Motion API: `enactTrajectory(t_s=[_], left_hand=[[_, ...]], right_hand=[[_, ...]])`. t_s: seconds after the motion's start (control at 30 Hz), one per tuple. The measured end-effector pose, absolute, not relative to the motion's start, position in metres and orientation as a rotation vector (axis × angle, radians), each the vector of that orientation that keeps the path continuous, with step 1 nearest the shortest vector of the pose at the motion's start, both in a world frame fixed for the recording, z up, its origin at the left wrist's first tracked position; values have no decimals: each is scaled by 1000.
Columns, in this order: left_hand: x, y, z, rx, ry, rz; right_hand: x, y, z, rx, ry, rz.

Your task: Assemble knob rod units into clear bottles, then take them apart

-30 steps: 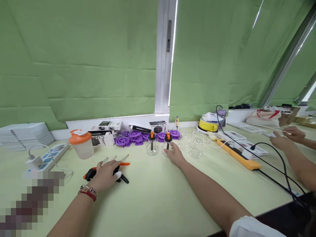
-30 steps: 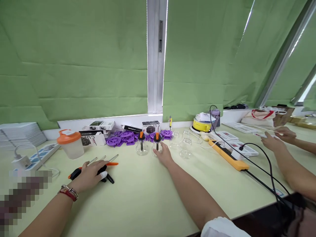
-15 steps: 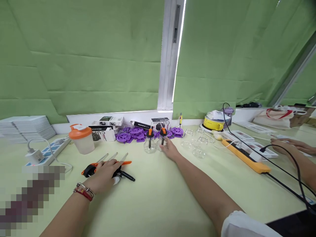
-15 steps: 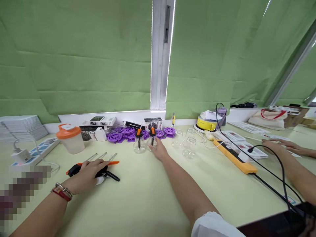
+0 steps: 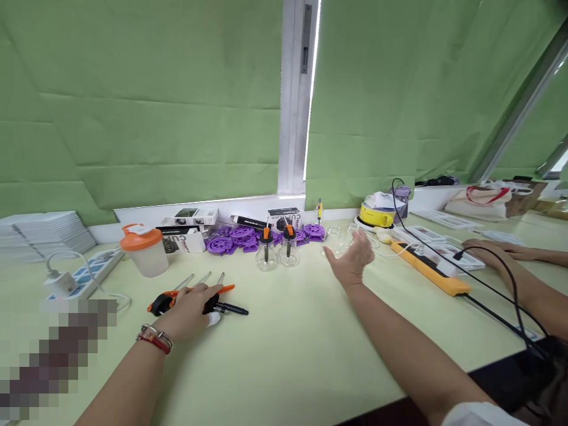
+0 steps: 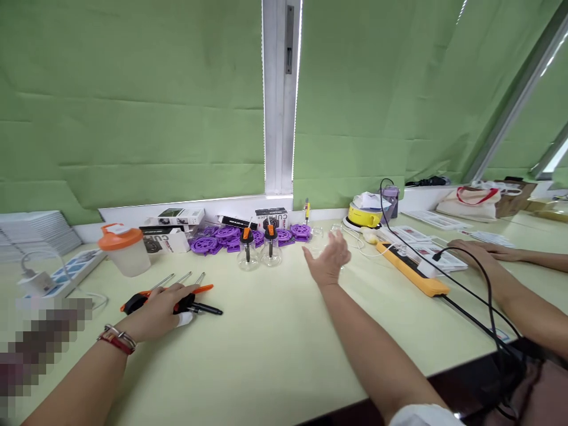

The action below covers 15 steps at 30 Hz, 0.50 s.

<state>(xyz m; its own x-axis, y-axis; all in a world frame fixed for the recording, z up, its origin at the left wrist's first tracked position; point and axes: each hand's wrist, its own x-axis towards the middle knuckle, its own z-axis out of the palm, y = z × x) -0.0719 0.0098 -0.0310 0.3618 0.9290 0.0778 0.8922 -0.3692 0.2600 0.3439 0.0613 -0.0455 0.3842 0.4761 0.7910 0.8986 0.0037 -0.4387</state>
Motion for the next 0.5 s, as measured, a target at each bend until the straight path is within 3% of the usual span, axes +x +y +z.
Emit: enactTrajectory(t_s=[0.1,0.3,0.5], left_hand=[[-71,6,-26,2449,1612,267],[-68,-1,-16,2427,1564,235],[-62,-2,-11,2384,1510,229]], right_hand=[[372,49,-56,-1802,-1117,-438],[396,56,-73,-2279,-931,144],[401,62,-76,-2307,-964,192]])
